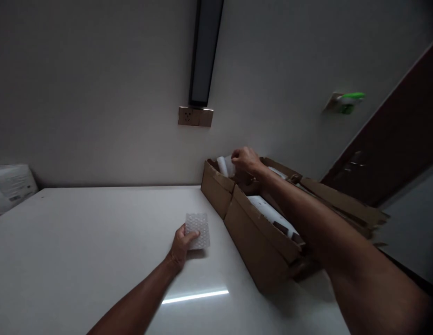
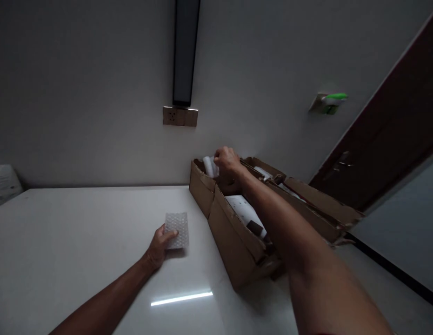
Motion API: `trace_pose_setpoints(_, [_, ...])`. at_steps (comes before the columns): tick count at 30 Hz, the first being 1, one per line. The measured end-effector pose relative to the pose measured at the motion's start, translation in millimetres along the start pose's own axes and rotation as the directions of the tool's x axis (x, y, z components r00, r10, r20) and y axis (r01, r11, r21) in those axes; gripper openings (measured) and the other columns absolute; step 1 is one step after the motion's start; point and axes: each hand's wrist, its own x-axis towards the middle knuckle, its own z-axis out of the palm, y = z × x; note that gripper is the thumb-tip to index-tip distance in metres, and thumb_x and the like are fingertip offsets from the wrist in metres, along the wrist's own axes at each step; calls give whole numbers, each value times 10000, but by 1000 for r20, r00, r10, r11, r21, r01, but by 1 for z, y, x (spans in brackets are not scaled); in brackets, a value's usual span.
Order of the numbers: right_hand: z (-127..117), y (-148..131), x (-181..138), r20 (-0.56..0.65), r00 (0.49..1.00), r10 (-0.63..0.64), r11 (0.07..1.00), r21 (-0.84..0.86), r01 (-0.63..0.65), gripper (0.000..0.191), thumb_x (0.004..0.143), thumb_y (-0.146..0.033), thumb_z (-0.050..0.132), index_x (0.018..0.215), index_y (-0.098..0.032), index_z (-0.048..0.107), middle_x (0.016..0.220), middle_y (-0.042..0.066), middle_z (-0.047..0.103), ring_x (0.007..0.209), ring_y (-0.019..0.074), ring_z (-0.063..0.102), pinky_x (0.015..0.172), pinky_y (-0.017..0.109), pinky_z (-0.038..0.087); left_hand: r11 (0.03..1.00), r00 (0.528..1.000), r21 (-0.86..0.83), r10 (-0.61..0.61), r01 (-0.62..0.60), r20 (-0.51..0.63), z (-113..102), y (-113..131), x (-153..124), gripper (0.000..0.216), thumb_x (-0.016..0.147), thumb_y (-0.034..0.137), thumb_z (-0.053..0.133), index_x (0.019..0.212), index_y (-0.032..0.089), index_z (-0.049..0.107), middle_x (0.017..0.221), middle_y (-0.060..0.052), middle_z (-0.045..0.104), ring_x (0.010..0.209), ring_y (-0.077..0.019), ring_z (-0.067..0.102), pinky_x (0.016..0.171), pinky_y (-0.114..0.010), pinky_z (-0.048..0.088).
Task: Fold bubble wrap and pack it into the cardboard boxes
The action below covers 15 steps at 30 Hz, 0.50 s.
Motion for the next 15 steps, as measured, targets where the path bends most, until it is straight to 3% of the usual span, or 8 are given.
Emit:
trace_pose_setpoints(3, [-33,-7,-31,-155,986,-60,988,133,81,237,881,-131,519,1036,-143,698,982,81,710,927,193,649,776,287,495,997,997,-29,76,-76,4,4,38,-1,430,585,355,793,959,167,693,874,-29,726,801,-195,656,787,-314,521])
trace_pose_setpoints(5, [-45,-17,-59,-190,969,-158,946,252,203,243,812,-114,528,969,-154,709,895,36,709,843,153,641,723,242,469,983,985,-73,173,-171,19,16,68,-6,452,593,327,783,1016,191,701,916,-19,736,911,-216,668,856,-317,516])
trace_pose_setpoints(7, [-48,-28,-87,-168,928,-332,807,458,372,184,753,-114,549,851,-156,699,791,0,681,745,118,607,674,222,444,962,964,-125,252,-241,80,38,93,-13,475,584,307,783,1040,196,707,909,-24,742,963,-242,670,874,-333,520])
trace_pose_setpoints(9, [-48,-38,-110,-121,849,-515,574,686,446,120,716,-120,560,770,-154,662,717,-19,634,676,102,565,637,222,424,958,949,-174,258,-228,179,64,107,-20,487,574,309,791,1039,187,712,902,-35,749,970,-262,676,869,-354,533])
trace_pose_setpoints(10, [-49,-40,-119,-91,812,-577,468,778,419,95,709,-130,569,761,-157,643,703,-24,617,656,101,552,627,226,423,961,945,-190,241,-200,222,76,110,-22,490,572,315,797,1037,182,714,906,-40,753,971,-269,679,869,-364,538])
trace_pose_setpoints(12, [-52,-36,-131,-34,784,-620,346,885,312,84,710,-160,603,793,-167,619,731,-20,626,669,107,569,642,235,446,963,946,-208,219,-170,238,94,110,-24,489,567,322,810,1026,179,717,906,-42,760,973,-272,684,874,-376,547])
trace_pose_setpoints(15, [-59,-8,-129,-36,855,-517,317,920,230,196,742,-202,642,934,-183,607,865,27,697,766,130,630,691,248,483,957,962,-166,256,-239,92,92,115,-22,483,546,314,818,1003,192,717,887,-27,766,980,-261,684,875,-367,557])
